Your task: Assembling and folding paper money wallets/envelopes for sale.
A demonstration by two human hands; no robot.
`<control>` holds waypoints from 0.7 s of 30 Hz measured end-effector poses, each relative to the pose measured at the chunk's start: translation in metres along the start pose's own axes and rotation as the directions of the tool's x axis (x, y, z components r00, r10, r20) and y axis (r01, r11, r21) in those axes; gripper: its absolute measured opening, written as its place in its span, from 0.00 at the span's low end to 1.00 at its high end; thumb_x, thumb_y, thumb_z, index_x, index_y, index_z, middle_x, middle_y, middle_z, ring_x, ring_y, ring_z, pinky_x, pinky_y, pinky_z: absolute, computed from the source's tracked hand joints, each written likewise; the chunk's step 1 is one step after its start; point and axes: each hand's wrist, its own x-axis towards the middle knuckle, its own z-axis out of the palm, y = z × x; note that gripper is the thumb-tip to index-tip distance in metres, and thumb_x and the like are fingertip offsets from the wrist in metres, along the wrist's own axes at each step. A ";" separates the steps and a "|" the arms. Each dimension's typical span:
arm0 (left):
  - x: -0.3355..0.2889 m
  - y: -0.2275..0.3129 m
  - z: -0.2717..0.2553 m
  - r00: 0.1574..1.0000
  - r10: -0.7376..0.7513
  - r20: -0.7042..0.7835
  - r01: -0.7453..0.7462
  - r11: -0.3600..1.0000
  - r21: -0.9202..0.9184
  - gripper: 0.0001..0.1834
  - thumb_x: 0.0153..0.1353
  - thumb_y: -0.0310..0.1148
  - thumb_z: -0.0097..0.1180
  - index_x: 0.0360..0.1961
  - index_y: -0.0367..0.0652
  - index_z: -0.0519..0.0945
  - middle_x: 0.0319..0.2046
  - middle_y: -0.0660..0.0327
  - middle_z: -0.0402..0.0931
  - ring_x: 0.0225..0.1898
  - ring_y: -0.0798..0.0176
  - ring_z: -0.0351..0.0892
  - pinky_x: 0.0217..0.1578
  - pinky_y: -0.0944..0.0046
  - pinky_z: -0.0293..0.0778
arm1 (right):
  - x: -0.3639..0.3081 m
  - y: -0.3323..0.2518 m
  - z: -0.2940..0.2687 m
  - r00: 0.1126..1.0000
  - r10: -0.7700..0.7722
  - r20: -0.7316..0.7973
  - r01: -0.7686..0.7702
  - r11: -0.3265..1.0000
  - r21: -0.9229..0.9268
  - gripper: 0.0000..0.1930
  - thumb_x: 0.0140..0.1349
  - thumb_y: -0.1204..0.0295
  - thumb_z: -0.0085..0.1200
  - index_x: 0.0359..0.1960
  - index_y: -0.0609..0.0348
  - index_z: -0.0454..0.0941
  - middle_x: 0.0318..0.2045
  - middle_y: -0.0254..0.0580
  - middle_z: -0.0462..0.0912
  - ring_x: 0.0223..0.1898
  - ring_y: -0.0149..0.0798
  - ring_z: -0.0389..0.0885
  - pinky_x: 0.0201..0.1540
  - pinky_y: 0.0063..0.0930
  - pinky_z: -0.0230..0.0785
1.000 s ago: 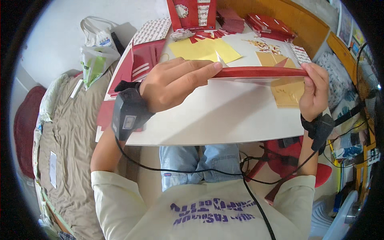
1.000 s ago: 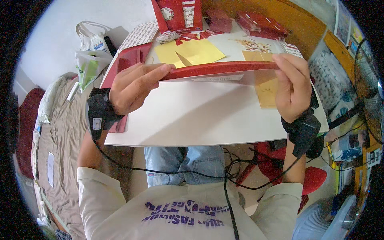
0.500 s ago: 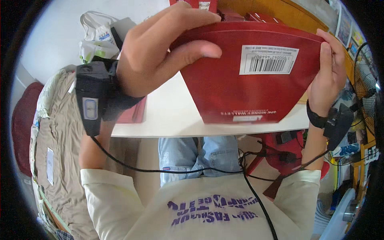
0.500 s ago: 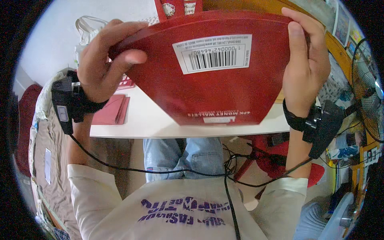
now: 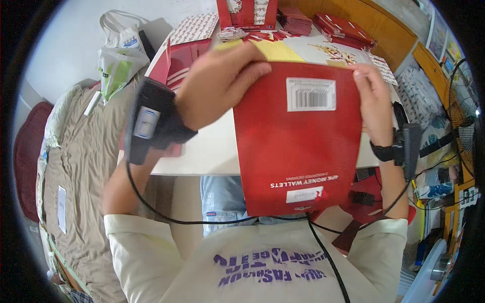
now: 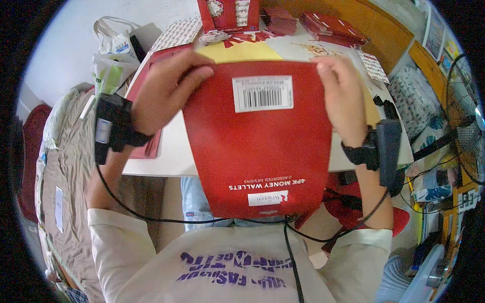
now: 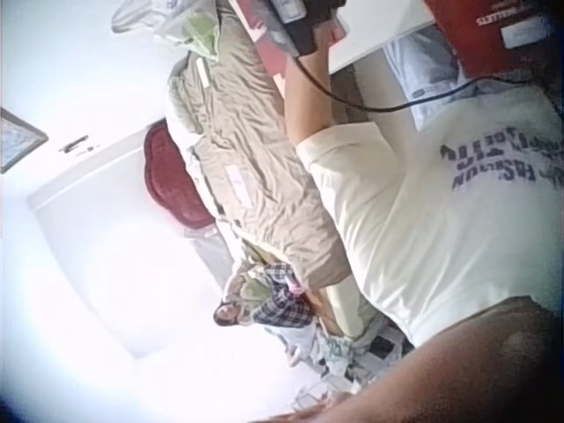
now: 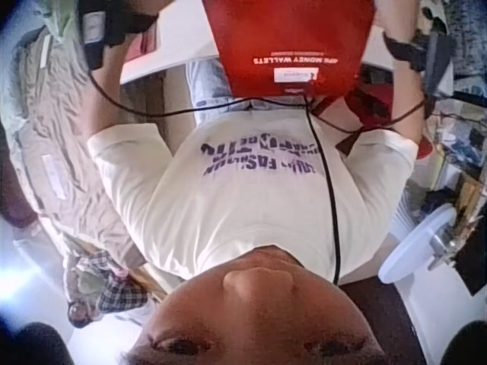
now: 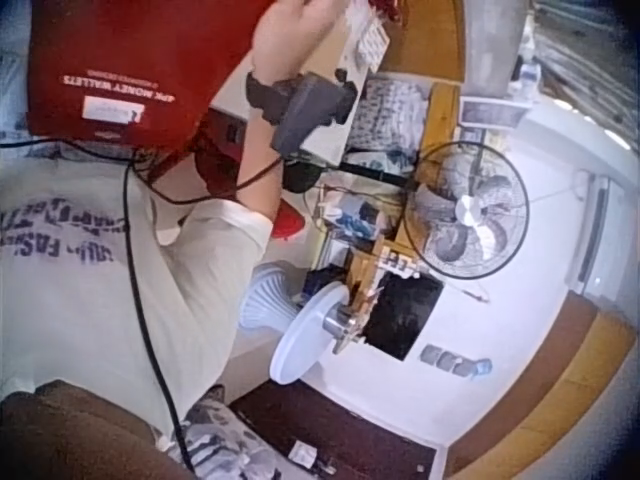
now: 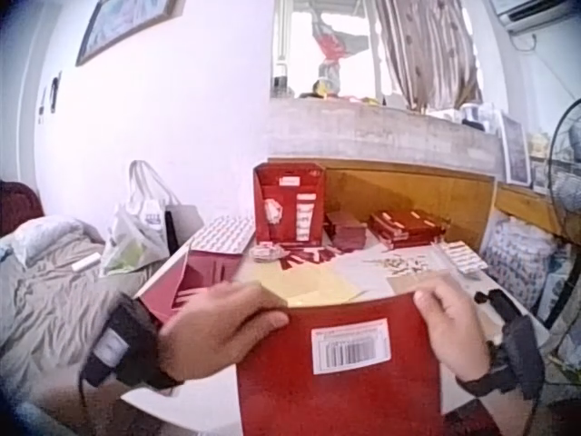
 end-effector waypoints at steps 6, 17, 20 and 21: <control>-0.032 -0.029 0.062 0.998 -0.062 0.025 0.057 0.985 0.164 0.08 0.65 0.34 0.51 0.38 0.39 0.74 0.32 0.51 0.77 0.37 0.46 0.77 0.40 0.52 0.70 | -0.038 0.047 0.045 0.999 0.026 0.023 -0.024 0.997 -0.078 0.08 0.66 0.74 0.47 0.40 0.64 0.76 0.38 0.47 0.75 0.42 0.46 0.75 0.49 0.34 0.66; -0.056 -0.039 0.096 0.921 -0.303 0.243 0.213 0.917 0.336 0.12 0.67 0.39 0.47 0.37 0.41 0.75 0.37 0.54 0.71 0.42 0.52 0.73 0.45 0.55 0.68 | -0.051 0.029 0.074 0.918 -0.032 0.395 0.182 0.920 -0.348 0.08 0.62 0.69 0.53 0.35 0.60 0.80 0.36 0.41 0.75 0.40 0.46 0.75 0.45 0.39 0.66; -0.056 -0.035 0.104 0.947 -0.245 0.209 0.137 0.893 0.428 0.11 0.65 0.38 0.50 0.35 0.41 0.76 0.39 0.55 0.69 0.43 0.53 0.72 0.45 0.55 0.69 | -0.050 0.029 0.074 0.899 -0.040 0.436 0.212 0.910 -0.355 0.08 0.63 0.67 0.53 0.35 0.59 0.78 0.35 0.41 0.74 0.40 0.45 0.74 0.45 0.38 0.66; -0.054 -0.031 0.104 0.943 -0.268 0.197 0.172 0.900 0.401 0.11 0.65 0.39 0.50 0.36 0.41 0.76 0.39 0.55 0.69 0.43 0.53 0.72 0.45 0.55 0.69 | -0.049 0.029 0.076 0.896 -0.037 0.443 0.227 0.895 -0.384 0.09 0.64 0.67 0.52 0.36 0.60 0.77 0.36 0.42 0.73 0.40 0.45 0.74 0.46 0.39 0.66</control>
